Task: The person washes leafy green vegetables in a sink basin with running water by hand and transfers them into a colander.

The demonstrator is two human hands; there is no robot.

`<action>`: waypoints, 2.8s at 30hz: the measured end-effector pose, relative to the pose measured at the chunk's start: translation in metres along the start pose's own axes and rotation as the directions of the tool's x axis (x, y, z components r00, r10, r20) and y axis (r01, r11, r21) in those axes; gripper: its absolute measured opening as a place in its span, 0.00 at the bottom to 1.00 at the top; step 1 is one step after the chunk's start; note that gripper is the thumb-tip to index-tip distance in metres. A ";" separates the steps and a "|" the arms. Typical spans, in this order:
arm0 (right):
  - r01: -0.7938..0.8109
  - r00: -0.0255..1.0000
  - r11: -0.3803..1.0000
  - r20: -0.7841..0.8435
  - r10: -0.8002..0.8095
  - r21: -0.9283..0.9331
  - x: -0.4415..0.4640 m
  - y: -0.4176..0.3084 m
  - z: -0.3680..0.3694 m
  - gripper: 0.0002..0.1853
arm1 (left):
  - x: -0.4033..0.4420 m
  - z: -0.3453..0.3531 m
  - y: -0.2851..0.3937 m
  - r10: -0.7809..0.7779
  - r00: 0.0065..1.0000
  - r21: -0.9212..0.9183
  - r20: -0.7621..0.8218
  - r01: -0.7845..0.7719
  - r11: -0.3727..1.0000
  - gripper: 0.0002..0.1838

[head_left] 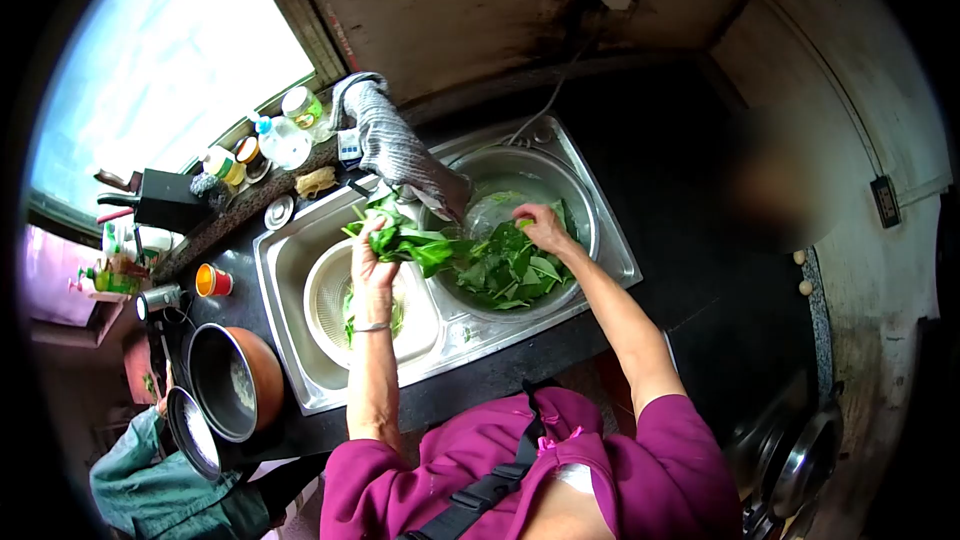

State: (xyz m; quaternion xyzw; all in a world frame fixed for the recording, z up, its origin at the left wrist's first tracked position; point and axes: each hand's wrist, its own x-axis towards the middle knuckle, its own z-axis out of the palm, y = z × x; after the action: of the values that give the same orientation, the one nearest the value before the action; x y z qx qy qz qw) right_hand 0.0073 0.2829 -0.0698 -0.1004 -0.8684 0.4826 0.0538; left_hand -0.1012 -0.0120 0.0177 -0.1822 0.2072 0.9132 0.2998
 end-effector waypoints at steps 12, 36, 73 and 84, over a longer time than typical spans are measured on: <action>0.113 0.990 0.894 0.125 -0.065 -0.434 0.046 -0.011 0.024 0.35 | -0.049 -0.109 0.126 0.269 0.954 0.153 -0.132 -0.248 0.956 0.12; 0.151 0.965 0.986 0.204 -0.163 0.069 0.046 -0.020 -0.002 0.24 | -0.010 -0.126 0.035 0.212 0.974 0.725 -0.079 0.202 -0.658 0.33; 0.057 0.834 0.873 0.504 0.225 -0.485 -0.028 0.010 -0.005 0.36 | 0.023 -0.046 -0.173 -0.334 0.927 0.693 0.172 -0.355 -0.627 0.56; -0.133 0.964 0.879 0.145 0.222 -0.459 -0.035 -0.002 -0.007 0.33 | 0.055 -0.051 -0.172 0.167 0.925 0.905 0.342 -0.277 -0.322 0.14</action>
State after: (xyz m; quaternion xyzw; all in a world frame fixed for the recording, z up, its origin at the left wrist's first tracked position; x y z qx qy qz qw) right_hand 0.0424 0.2797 -0.0647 -0.1422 -0.9437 0.2815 -0.0995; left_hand -0.0249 0.1157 -0.0969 0.2025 0.8665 0.4304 0.1511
